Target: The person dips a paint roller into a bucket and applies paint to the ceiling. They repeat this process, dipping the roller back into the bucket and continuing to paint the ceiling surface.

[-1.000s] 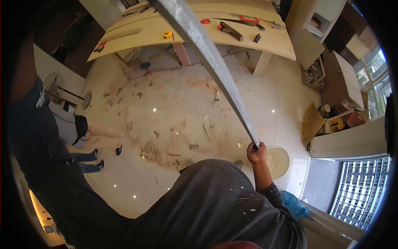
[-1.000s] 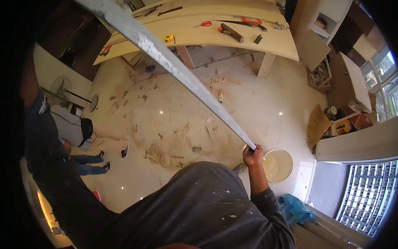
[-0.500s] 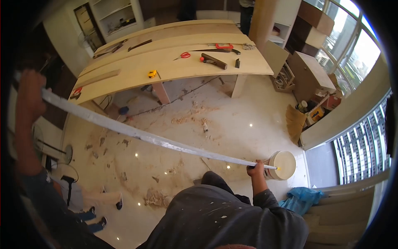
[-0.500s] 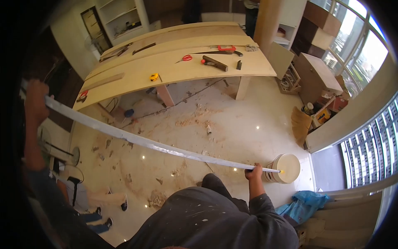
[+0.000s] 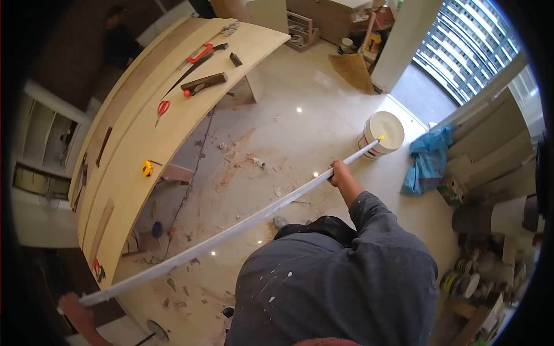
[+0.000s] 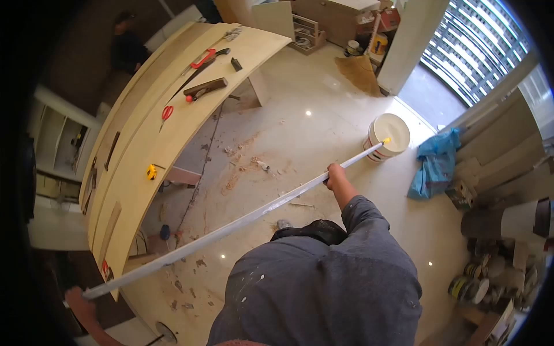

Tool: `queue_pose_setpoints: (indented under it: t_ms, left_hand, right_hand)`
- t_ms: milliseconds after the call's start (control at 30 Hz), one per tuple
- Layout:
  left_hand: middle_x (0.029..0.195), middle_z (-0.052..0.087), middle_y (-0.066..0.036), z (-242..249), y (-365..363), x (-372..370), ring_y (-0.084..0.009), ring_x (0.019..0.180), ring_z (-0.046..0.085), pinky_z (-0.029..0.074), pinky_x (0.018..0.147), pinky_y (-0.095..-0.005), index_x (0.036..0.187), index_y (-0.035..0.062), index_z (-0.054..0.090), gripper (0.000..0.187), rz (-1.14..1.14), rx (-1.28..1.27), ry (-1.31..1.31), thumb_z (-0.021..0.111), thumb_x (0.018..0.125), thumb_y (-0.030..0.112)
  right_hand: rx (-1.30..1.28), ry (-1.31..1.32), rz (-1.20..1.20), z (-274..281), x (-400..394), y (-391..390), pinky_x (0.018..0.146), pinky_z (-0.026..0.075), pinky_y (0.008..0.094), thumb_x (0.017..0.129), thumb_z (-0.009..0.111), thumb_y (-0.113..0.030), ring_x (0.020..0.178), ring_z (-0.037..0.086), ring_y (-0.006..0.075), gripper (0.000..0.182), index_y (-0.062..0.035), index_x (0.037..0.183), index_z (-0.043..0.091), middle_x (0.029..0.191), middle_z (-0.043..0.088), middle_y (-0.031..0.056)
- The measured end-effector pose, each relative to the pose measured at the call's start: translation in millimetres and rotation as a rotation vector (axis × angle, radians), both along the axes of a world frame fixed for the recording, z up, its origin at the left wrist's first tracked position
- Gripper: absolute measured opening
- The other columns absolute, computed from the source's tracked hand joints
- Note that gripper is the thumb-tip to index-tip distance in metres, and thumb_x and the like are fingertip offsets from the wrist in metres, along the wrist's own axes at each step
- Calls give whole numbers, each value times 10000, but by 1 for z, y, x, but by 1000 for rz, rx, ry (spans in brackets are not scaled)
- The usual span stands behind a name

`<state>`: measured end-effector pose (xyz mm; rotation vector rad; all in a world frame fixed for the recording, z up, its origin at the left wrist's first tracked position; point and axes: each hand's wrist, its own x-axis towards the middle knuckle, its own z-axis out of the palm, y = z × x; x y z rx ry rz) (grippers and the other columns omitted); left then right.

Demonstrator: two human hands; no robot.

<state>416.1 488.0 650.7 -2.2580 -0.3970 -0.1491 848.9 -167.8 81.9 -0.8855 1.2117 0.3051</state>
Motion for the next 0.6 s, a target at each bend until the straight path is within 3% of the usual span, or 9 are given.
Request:
queue_pose_setpoints:
  t_ms: [67,167,200,300,400,433,467,500,600]
  left_hand:
    - [756,444,-225,-14,28,-6,-437,803,449,336,719,-496,721,10,448,248,13,-14,-14,583,879,144]
    - [745,472,-231,-44,56,-7,-436,777,461,327,702,-506,724,18,453,216,-25,-78,-45,579,863,126]
    - [751,500,-219,-57,61,-7,-425,769,473,345,731,-509,728,19,485,142,7,-87,-42,592,794,85]
    - [726,687,-123,-56,3,40,-318,669,670,493,614,-458,743,99,724,172,184,3,224,690,732,267]
    - [740,531,-197,-121,90,4,-415,785,494,362,784,-506,705,29,528,94,-132,-267,-91,616,696,61]
    - [718,529,-187,-137,92,2,-401,779,497,364,803,-507,685,38,535,108,-140,-288,-141,630,659,81]
    - [695,526,-176,-146,91,10,-388,774,500,367,822,-508,665,46,541,124,-144,-302,-201,644,622,101]
    - [672,523,-165,-152,92,16,-375,769,504,369,841,-509,645,55,548,142,-150,-311,-264,659,586,121]
    - [709,566,-165,-177,106,19,-354,789,524,369,876,-495,666,62,598,126,-12,-379,-233,674,611,147]
  right_hand:
    - [-46,-6,21,12,-6,13,635,490,400,863,575,-139,712,484,198,179,-86,990,460,842,445,41]
    - [-50,-16,-9,21,-10,28,644,493,411,875,592,-154,750,500,205,211,-79,1033,473,869,462,48]
    - [-60,-5,-19,19,-12,32,646,495,418,878,596,-164,763,505,209,218,-81,1041,477,883,469,53]
    - [-92,21,-44,-5,-8,42,651,507,444,880,595,-174,802,534,237,273,-73,1102,473,936,498,82]
    - [-20,-47,-102,-63,-12,49,674,528,489,877,578,-157,838,575,289,368,-51,1201,440,1004,534,128]
    - [85,-144,-119,-82,-12,59,696,530,513,882,575,-160,850,579,303,376,-51,1211,431,1027,534,136]
    - [84,-151,-175,-48,-22,82,695,526,534,897,560,-204,829,577,311,353,-49,1191,440,1006,541,144]
    - [246,-180,-168,-51,-28,95,675,524,529,914,539,-275,779,572,320,369,-47,1184,432,964,546,149]
    - [382,-112,-141,-29,-60,160,635,511,534,930,526,-396,680,545,340,427,-27,1105,401,789,500,179]
